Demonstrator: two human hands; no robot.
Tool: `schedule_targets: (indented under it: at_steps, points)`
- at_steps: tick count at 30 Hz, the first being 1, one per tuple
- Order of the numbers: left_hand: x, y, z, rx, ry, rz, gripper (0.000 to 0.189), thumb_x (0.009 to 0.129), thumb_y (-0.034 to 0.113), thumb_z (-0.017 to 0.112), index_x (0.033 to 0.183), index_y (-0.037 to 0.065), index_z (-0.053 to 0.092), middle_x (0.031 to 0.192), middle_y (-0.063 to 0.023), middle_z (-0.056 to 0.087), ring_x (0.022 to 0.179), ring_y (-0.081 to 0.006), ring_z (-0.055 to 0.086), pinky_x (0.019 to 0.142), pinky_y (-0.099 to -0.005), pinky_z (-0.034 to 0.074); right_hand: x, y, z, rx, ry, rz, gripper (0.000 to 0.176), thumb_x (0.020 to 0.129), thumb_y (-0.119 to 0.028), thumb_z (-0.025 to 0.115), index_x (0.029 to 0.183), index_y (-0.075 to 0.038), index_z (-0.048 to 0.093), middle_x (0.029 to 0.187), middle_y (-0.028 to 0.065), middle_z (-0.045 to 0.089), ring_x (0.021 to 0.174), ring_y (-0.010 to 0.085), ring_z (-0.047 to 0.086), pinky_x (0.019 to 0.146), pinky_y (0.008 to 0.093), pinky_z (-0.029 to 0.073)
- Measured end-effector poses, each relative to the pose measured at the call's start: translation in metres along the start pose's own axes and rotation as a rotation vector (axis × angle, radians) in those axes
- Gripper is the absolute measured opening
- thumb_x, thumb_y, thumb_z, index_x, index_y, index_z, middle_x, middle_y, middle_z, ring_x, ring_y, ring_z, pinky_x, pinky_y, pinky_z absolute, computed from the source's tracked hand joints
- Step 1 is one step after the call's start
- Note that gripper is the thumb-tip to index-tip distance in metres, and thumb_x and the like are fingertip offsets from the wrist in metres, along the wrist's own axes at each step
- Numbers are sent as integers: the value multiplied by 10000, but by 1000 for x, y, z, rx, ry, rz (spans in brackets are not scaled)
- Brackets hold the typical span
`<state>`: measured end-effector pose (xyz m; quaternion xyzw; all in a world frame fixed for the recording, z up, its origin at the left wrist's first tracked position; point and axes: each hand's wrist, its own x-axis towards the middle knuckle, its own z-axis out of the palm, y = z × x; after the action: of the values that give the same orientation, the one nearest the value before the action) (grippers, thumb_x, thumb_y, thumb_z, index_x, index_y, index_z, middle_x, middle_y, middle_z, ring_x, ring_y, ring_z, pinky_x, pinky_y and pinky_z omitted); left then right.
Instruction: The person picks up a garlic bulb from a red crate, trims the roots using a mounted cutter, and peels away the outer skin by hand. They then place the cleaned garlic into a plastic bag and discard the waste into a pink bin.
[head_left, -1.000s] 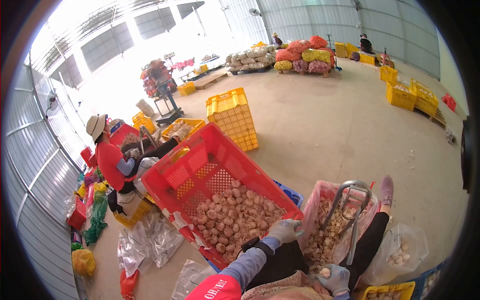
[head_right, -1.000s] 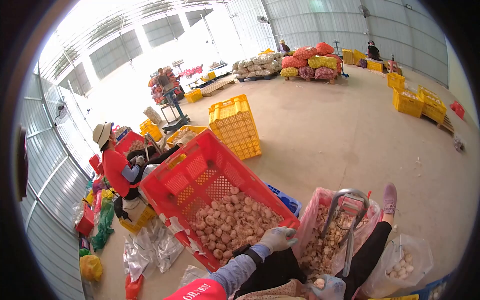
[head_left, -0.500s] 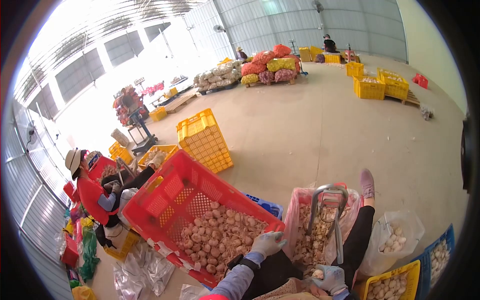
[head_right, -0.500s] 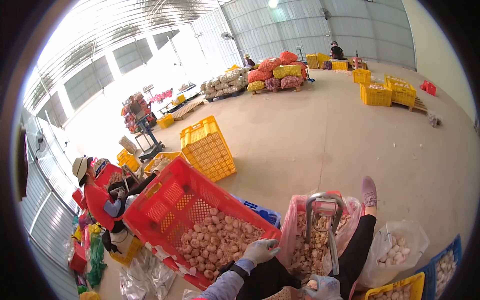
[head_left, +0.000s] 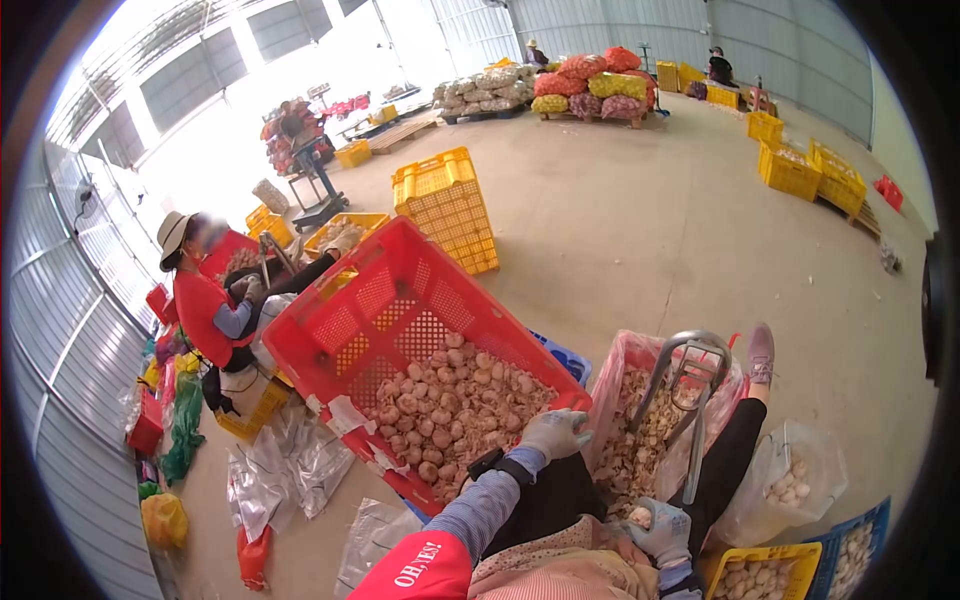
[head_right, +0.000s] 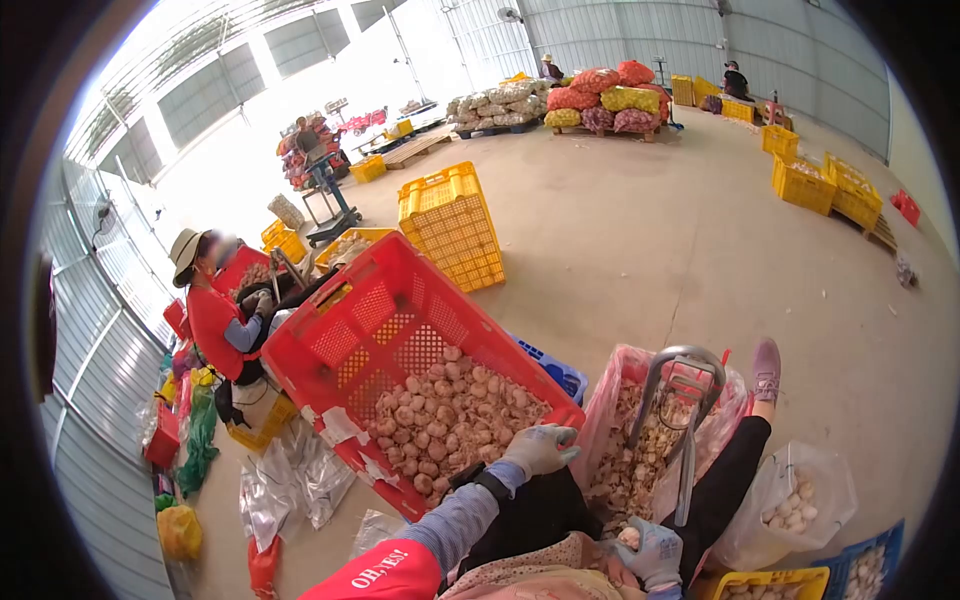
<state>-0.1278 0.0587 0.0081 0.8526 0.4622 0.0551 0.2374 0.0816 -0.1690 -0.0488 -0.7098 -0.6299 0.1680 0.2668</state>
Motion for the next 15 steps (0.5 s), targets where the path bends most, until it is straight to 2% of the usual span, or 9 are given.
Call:
schedule_targets:
  at_steps: [5, 7, 8, 11, 13, 15]
  points:
    - [-1, -3, 1, -23, 11, 23, 405, 850, 413, 593, 1113, 108, 643, 1072, -117, 666, 1008, -306, 636, 875, -425, 489, 2, -4, -3, -8, -29, 30, 463, 654, -368, 783, 1009, -83, 695, 863, 120, 698, 805, 321, 663, 720, 398, 523]
    - [-1, -2, 7, 88, 131, 97, 396, 834, 413, 607, 1073, 99, 647, 1031, -120, 661, 989, -309, 633, 879, -427, 484, 3, -12, -8, 60, 40, 85, 460, 660, -365, 793, 1006, -79, 696, 858, 123, 698, 799, 315, 667, 719, 381, 527]
    - [-2, -1, 8, 144, 192, 138, 392, 826, 413, 615, 1054, 95, 649, 1010, -122, 659, 979, -311, 632, 881, -428, 481, 3, -15, -10, 93, 77, 113, 459, 662, -364, 797, 1005, -77, 696, 855, 124, 699, 796, 312, 670, 718, 372, 529]
    - [-20, 11, 15, 249, 376, 439, 338, 797, 389, 656, 1006, 123, 652, 969, -94, 651, 927, -287, 621, 849, -431, 469, 4, -4, -1, 258, 235, 123, 353, 726, -294, 794, 960, -54, 683, 814, 107, 686, 712, 234, 665, 645, 330, 511]
    - [-54, 28, 31, 122, 216, 578, 327, 783, 379, 669, 1003, 139, 642, 974, -93, 632, 951, -262, 602, 854, -421, 462, 8, -4, 0, 418, 227, 238, 355, 770, -285, 778, 993, -26, 683, 819, 81, 689, 734, 173, 651, 679, 292, 514]
    - [-91, 32, 57, 122, -3, 746, 256, 835, 330, 624, 1008, 142, 638, 1051, -92, 622, 1026, -253, 582, 873, -411, 448, 9, 1, 3, 585, 211, 299, 345, 812, -266, 755, 1016, 0, 677, 824, 62, 687, 750, 132, 634, 692, 269, 511]
